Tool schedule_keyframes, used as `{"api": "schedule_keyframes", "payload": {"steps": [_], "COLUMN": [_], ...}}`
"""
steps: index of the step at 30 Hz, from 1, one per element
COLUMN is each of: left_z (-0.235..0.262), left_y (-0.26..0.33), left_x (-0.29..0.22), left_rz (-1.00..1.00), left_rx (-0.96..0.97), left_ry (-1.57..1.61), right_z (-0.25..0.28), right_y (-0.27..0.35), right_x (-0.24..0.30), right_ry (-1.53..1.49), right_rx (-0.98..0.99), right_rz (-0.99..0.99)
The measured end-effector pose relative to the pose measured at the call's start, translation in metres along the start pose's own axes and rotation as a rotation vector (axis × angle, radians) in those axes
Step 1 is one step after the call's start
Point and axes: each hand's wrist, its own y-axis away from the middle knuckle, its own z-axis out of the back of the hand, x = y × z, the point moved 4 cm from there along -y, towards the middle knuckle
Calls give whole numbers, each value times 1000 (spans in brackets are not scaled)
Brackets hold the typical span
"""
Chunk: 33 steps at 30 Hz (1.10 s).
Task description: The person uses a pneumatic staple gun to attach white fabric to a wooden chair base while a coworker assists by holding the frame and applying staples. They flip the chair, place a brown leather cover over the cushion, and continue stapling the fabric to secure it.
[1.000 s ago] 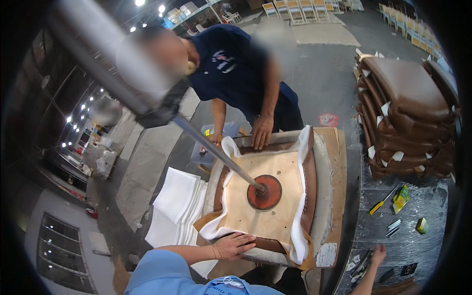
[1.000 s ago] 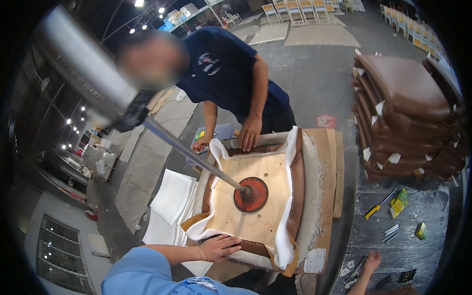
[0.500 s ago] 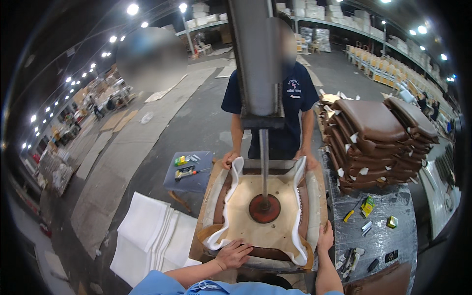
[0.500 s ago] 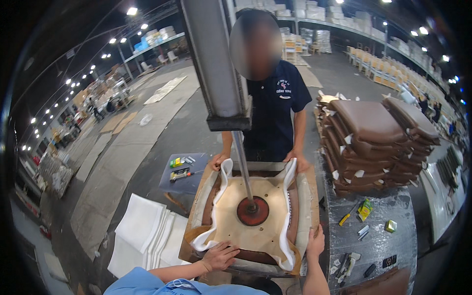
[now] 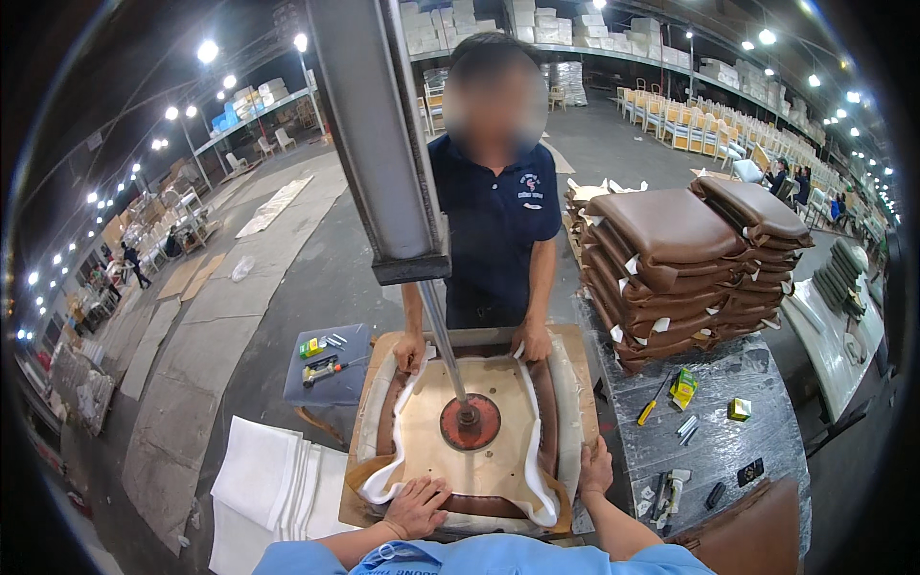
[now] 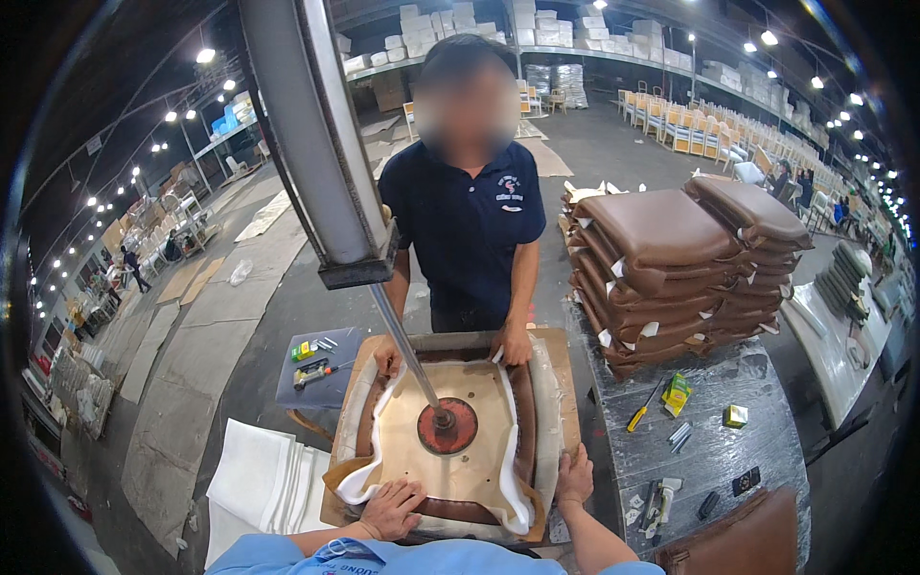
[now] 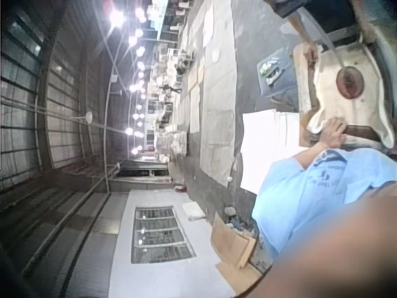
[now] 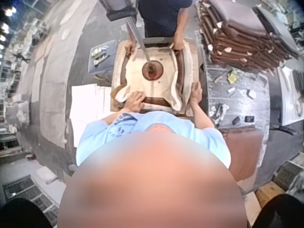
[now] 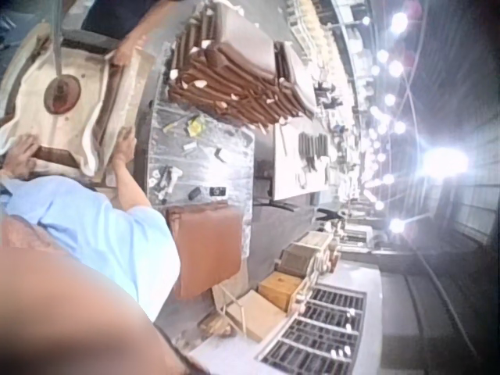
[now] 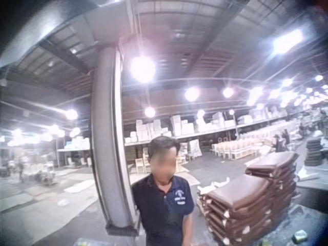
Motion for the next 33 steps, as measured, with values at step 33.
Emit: {"api": "schedule_keyframes", "payload": {"steps": [33], "left_z": [1], "left_y": [-5], "left_x": [-12], "left_rz": [-49], "left_rx": [-207], "left_ry": [106], "right_z": [3], "right_y": [-14], "right_x": [1], "right_ry": [-56], "right_rx": [-50], "right_rz": [54]}}
